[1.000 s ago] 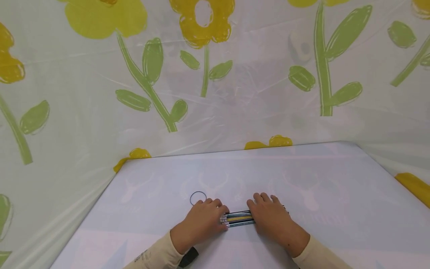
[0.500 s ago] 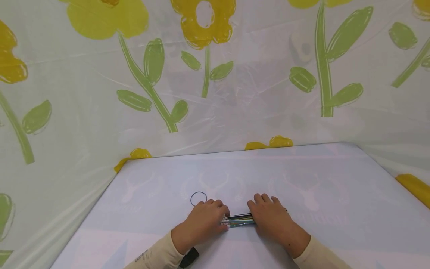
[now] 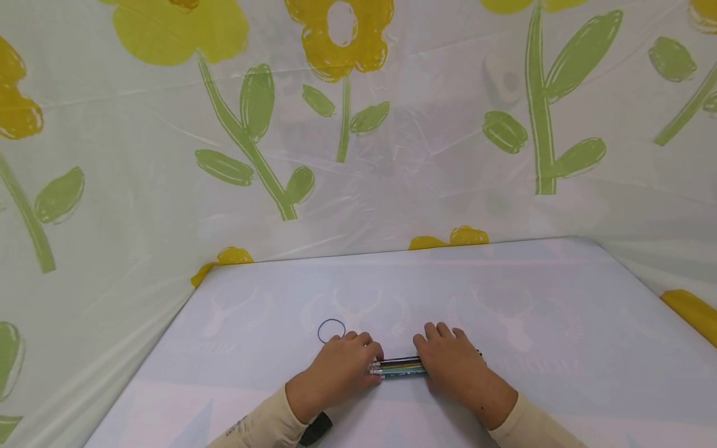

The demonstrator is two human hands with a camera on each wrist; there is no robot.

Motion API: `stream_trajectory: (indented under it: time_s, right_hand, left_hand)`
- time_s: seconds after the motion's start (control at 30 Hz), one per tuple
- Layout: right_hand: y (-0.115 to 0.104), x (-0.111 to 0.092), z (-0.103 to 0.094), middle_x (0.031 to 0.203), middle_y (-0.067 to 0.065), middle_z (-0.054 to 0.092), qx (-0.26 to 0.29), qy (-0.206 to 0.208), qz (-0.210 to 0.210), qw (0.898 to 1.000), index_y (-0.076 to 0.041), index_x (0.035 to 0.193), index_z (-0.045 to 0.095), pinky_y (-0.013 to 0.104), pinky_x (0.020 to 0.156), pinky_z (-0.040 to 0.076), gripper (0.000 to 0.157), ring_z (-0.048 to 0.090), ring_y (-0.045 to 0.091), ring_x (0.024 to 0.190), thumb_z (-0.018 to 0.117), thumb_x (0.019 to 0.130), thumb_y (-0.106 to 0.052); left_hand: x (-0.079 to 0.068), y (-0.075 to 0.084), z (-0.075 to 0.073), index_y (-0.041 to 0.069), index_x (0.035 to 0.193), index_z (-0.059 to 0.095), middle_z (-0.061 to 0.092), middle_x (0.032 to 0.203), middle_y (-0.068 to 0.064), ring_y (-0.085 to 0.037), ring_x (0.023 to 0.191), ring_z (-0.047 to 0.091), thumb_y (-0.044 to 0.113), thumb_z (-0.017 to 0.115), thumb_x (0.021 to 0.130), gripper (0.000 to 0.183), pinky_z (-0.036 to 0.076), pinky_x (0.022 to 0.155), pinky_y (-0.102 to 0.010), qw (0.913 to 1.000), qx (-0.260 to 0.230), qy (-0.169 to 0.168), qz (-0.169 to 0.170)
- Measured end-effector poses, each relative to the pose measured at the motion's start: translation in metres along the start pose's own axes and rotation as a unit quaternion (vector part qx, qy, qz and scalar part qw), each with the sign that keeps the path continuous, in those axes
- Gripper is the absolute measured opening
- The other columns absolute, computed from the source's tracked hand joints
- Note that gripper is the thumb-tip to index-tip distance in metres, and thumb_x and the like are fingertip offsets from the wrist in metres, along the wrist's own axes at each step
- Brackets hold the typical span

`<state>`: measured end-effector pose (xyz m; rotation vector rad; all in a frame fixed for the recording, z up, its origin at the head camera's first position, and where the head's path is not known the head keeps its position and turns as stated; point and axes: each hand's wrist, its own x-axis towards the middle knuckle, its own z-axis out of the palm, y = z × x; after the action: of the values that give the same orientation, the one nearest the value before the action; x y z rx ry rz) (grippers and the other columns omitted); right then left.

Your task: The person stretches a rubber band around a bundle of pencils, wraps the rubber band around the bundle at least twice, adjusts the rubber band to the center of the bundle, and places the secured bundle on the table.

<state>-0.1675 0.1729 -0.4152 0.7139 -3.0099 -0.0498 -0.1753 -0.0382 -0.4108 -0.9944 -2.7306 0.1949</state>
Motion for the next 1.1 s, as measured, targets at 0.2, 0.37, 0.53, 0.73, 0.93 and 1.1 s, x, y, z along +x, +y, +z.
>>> stream_trajectory:
  time_s: [0.2, 0.37, 0.53, 0.73, 0.93, 1.1]
  right_hand:
    - [-0.0003, -0.0003, 0.0004, 0.094, 0.006, 0.053, -0.001, 0.006, -0.003, 1.0, -0.008, 0.098, 0.06, 0.057, 0.089, 0.052, 0.04, 0.052, 0.024, 0.089, 0.086, 0.069, -0.015]
    - [-0.0007, 0.0005, 0.0011, 0.096, 0.005, 0.054, -0.007, 0.005, 0.0, 1.0, -0.01, 0.097, 0.062, 0.058, 0.09, 0.051, 0.039, 0.053, 0.025, 0.091, 0.088, 0.068, -0.015]
    - [-0.0005, 0.0019, 0.0017, 0.093, 0.005, 0.053, -0.009, -0.001, 0.002, 1.0, -0.011, 0.096, 0.062, 0.058, 0.09, 0.051, 0.04, 0.052, 0.024, 0.09, 0.089, 0.068, -0.016]
    - [-0.0007, 0.0026, 0.0019, 0.088, 0.004, 0.05, -0.004, -0.005, 0.008, 1.0, -0.009, 0.098, 0.061, 0.058, 0.087, 0.052, 0.042, 0.05, 0.024, 0.086, 0.088, 0.067, -0.015]
    - [-0.0003, 0.0028, 0.003, 0.086, 0.003, 0.05, -0.002, -0.008, 0.008, 1.0, -0.01, 0.096, 0.063, 0.057, 0.087, 0.052, 0.038, 0.05, 0.023, 0.085, 0.088, 0.067, -0.015]
    - [0.0008, 0.0015, 0.0044, 0.086, 0.002, 0.05, 0.0, 0.004, -0.005, 1.0, -0.011, 0.094, 0.063, 0.057, 0.086, 0.052, 0.035, 0.05, 0.022, 0.085, 0.086, 0.068, -0.013]
  left_hand:
    - [-0.0002, -0.0006, 0.0019, 0.028, 0.102, 0.072, 0.065, 0.088, 0.01, -0.008, 0.078, 0.061, 0.051, 0.081, 0.078, 0.035, 0.046, 0.06, -0.025, 0.9999, 0.01, 0.008, 0.002]
    - [-0.0001, -0.0003, 0.0012, 0.028, 0.103, 0.072, 0.066, 0.09, 0.01, -0.008, 0.08, 0.062, 0.052, 0.081, 0.078, 0.036, 0.049, 0.063, -0.026, 0.9999, 0.014, 0.007, 0.003]
    - [0.0006, 0.0, 0.0025, 0.028, 0.103, 0.072, 0.067, 0.091, 0.01, -0.009, 0.081, 0.062, 0.051, 0.081, 0.078, 0.036, 0.05, 0.064, -0.027, 0.9999, 0.015, 0.007, 0.002]
    - [0.0008, 0.0, 0.0039, 0.029, 0.103, 0.071, 0.066, 0.09, 0.01, -0.009, 0.08, 0.062, 0.051, 0.081, 0.078, 0.035, 0.049, 0.063, -0.027, 0.9999, 0.013, 0.009, 0.001]
    - [0.0007, -0.0005, 0.0039, 0.029, 0.106, 0.071, 0.067, 0.093, 0.01, -0.009, 0.082, 0.062, 0.05, 0.081, 0.078, 0.036, 0.051, 0.065, -0.027, 0.9999, 0.015, 0.005, 0.004]
    - [0.0005, -0.0014, 0.0062, 0.028, 0.107, 0.072, 0.067, 0.092, 0.009, -0.009, 0.08, 0.062, 0.051, 0.08, 0.079, 0.037, 0.05, 0.063, -0.027, 0.9997, 0.018, 0.012, 0.009]
